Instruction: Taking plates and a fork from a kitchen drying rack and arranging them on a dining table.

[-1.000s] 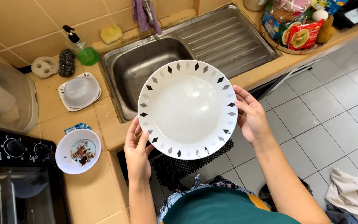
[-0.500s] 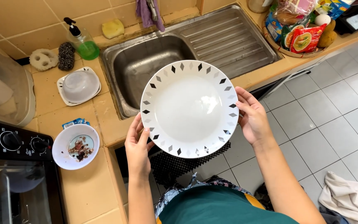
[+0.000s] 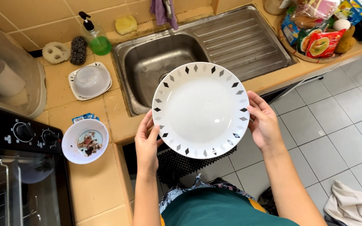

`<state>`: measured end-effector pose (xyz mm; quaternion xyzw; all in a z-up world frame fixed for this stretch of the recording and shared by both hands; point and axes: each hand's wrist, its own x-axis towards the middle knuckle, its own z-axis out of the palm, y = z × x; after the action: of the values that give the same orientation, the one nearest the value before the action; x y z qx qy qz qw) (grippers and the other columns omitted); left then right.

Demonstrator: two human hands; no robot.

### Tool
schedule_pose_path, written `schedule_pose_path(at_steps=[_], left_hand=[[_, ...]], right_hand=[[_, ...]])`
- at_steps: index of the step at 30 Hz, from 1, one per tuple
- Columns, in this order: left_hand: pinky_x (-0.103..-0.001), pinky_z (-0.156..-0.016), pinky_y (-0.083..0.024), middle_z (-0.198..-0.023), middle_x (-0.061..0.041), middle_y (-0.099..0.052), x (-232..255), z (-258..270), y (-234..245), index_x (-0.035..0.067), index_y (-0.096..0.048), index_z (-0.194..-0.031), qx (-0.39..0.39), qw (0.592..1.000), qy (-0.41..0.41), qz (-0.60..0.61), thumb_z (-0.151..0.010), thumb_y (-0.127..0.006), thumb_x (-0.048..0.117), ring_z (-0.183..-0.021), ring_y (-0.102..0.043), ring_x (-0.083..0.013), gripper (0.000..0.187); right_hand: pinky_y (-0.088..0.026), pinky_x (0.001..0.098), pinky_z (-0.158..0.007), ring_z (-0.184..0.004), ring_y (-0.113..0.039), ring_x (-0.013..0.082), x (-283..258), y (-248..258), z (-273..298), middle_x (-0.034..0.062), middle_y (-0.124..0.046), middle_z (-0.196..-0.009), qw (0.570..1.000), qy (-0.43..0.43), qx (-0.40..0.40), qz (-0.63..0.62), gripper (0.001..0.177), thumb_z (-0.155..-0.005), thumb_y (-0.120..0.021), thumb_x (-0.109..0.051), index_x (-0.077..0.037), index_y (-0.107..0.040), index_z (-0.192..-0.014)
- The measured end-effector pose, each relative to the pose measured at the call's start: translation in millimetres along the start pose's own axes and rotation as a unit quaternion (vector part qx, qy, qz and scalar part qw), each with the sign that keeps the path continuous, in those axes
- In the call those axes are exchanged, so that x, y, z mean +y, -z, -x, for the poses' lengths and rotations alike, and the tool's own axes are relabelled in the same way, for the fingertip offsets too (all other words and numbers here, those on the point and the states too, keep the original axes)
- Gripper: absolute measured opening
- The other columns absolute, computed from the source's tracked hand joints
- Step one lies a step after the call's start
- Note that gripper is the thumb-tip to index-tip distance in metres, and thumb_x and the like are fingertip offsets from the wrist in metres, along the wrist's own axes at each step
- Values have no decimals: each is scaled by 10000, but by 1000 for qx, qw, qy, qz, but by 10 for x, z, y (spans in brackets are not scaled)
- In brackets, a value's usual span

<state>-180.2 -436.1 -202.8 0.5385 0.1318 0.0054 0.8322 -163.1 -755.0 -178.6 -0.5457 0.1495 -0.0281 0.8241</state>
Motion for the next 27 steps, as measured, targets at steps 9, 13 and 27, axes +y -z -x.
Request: schedule_pose_path(at_steps=[9, 13, 27], left_hand=[[-298, -755, -609, -1332, -76, -667, -64, -254, -308, 96, -544, -1459, -36, 998, 41, -41, -968, -520, 93, -1056, -682, -130, 491], [-269, -760, -593, -1339, -73, -672, -246, -256, -787, 92, -546, -1460, -87, 994, 57, -45, -975, -516, 100, -1045, -685, -122, 485], [-310, -740, -600, -1208, -69, -676, -1644, 448, -3194, 77, -572, -1414, -256, 953, 133, -97, -961, -563, 121, -986, -691, -154, 454]], right_hand=[[-503, 330, -913, -1104, -621, 133, 39, 355, 105, -7, -665, -1287, 995, -24, 95, 3, 451, -905, -570, -55, -137, -600, -1348], [-506, 339, -906, -1115, -623, 138, -133, 796, 352, 3, -667, -1287, 991, -12, 134, -9, 436, -917, -567, -56, -130, -592, -1346], [-515, 340, -918, -1123, -625, 153, -528, 3482, 1260, 1, -658, -1347, 942, 83, 317, -70, 464, -907, -571, -27, -127, -592, -1359]])
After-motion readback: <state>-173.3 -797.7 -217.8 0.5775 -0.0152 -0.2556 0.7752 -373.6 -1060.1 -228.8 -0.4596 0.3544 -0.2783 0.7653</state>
